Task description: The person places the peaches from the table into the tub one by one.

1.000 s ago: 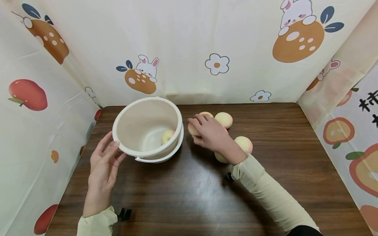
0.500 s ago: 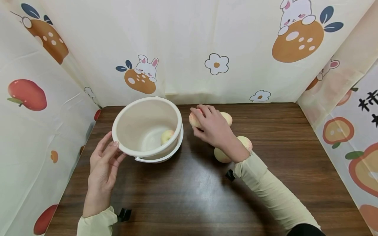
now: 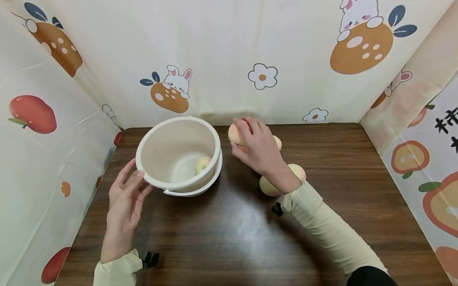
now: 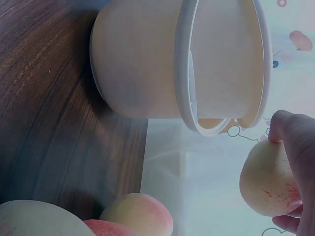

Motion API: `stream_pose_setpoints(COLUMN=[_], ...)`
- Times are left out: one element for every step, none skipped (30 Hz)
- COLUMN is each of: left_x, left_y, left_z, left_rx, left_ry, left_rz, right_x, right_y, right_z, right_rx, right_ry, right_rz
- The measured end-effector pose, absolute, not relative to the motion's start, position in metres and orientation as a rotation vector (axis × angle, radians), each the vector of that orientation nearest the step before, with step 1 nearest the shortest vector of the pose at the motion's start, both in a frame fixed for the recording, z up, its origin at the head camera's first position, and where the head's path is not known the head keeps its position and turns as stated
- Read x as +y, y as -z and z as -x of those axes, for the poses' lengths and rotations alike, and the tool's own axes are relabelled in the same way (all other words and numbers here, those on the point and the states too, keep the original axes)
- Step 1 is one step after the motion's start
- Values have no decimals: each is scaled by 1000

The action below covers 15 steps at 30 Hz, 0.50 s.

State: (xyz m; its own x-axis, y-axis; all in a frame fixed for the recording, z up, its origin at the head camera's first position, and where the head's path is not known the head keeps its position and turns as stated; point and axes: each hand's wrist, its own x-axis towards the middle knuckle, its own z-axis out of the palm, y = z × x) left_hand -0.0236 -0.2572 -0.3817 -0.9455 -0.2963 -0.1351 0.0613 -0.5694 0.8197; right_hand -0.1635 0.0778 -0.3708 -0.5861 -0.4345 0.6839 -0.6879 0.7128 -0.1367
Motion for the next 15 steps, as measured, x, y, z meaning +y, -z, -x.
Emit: stream_pose_setpoints(left_x=[-257, -257, -257, -257, -257, -257, -257, -257, -257, -257, -257, -257, -257, -257, -257], left_y=[382, 382, 382, 382, 382, 382, 382, 382, 382, 382, 382, 382, 382, 382, 382], left_z=[24, 24, 25, 25, 25, 25, 25, 25, 25, 25, 25, 25, 25, 25, 25], left_rx=[-1342, -1336, -1340, -1341, -1341, -1341, -1339, -1338, -1337, -1333, -1337, -1340, -1340, -1340, -1339], left_ry=[2584, 2587, 2584, 2583, 2582, 2582, 2584, 2585, 2585, 2587, 2584, 2581, 2580, 2579, 2579], left_rz=[-385, -383, -385, -386, -387, -387, -385, -386, -385, -384, -382, -381, -380, -379, -377], right_x=[77, 77, 76, 75, 74, 74, 73, 72, 71, 70, 69, 68, 67, 66, 65], right_y=[370, 369, 368, 368, 367, 366, 364, 363, 361, 360, 358, 356, 355, 353, 352], right_z=[164, 164, 164, 164, 165, 165, 166, 166, 166, 166, 166, 166, 166, 166, 165], right_rx=[-2278, -2274, -2270, -2266, -2267, -2268, -2269, -2268, -2266, -2265, -2267, -2266, -2265, -2266, -2267], right_ry=[-526, -532, -541, -554, -563, -575, -590, -608, -627, -646, -663, -685, -708, -732, -758], right_rz=[-843, -839, -837, -838, -840, -842, -845, -849, -852, -857, -860, -861, -863, -866, -867])
